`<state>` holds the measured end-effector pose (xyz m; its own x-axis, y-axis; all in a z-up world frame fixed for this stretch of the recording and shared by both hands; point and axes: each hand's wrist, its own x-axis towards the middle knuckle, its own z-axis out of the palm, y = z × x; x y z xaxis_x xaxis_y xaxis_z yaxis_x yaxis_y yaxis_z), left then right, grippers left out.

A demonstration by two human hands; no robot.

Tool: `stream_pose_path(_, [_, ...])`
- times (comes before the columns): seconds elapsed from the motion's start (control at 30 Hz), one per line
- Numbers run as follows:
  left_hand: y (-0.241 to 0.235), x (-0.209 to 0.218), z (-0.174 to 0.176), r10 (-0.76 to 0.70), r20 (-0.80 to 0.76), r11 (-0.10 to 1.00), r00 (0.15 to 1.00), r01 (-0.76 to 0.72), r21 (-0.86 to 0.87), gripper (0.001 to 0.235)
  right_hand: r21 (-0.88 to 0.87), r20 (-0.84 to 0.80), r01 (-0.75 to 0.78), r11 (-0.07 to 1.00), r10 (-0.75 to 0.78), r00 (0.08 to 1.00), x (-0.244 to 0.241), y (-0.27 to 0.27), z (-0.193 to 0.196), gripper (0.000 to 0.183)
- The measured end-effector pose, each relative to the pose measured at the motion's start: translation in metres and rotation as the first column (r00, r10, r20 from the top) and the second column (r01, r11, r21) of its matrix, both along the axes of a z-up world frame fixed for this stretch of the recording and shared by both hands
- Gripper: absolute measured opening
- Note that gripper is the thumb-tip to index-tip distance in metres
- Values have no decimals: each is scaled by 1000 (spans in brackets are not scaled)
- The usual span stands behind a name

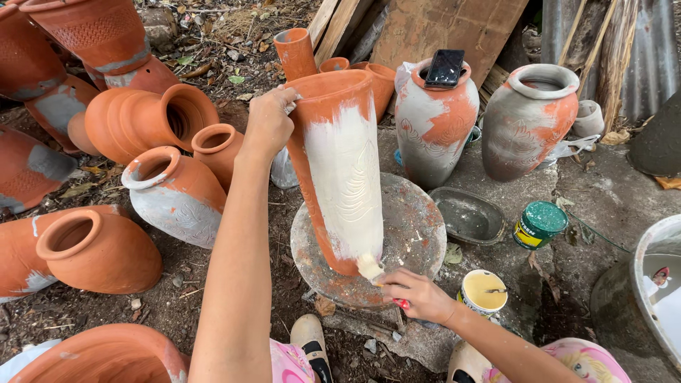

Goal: The person paints a white decorative layer onto a tall orange clay pot using a paintbrush while sitting outdoors surrounded by other pottery pieces.

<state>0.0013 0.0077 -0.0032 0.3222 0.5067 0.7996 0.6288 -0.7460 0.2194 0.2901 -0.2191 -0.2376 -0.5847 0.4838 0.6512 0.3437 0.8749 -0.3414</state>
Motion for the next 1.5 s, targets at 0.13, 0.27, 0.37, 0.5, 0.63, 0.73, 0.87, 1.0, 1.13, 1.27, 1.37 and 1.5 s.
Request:
stream_pose_path(0.13, [-1,0,0,-71,20,997,997,71,-20,41,216,-115,166,962,-143,983,12,53,77,32])
stream_pose_path(0.27, [-9,0,2,-54,16,987,998,56,-149,40,-16,-538,300,954,-261,802,21,83,196,27])
stream_pose_path(0.37, [-10,-4,5,-74,27,988,997,77,-137,44,179,-575,310,934,-156,803,22,78,200,24])
stream_pose_path(0.5, [-12,-12,5,-61,50,984,997,69,-167,37,175,-327,131,976,-68,943,19,46,100,23])
stream_pose_path(0.63, [-17,-10,8,-143,41,983,989,146,-109,28,-49,-132,19,999,-25,991,10,14,33,23])
stream_pose_path(0.73, [-23,1,9,-57,92,957,994,81,-279,36,-254,-314,138,957,-216,924,7,34,63,23])
stream_pose_path(0.87, [-20,14,7,-102,14,985,995,103,-138,35,-349,-812,46,936,-327,483,21,94,151,15])
stream_pose_path(1.0, [-13,32,4,-144,-33,989,989,144,-15,35,-206,-978,6,979,-206,33,43,99,198,11])
stream_pose_path(1.13, [-15,59,8,-77,-74,996,994,74,-39,27,66,-834,625,778,-300,462,-7,73,188,15])
stream_pose_path(1.27, [-10,67,16,-29,-148,998,989,21,-52,26,97,-737,519,849,-290,611,-37,48,172,16])
stream_pose_path(1.37, [-10,55,19,-44,-160,997,986,33,-73,23,-253,-910,168,953,-293,294,-18,71,167,20])
stream_pose_path(1.5, [-21,42,20,-48,-91,983,995,31,-179,26,-193,-974,-59,979,-198,-114,29,117,182,17])
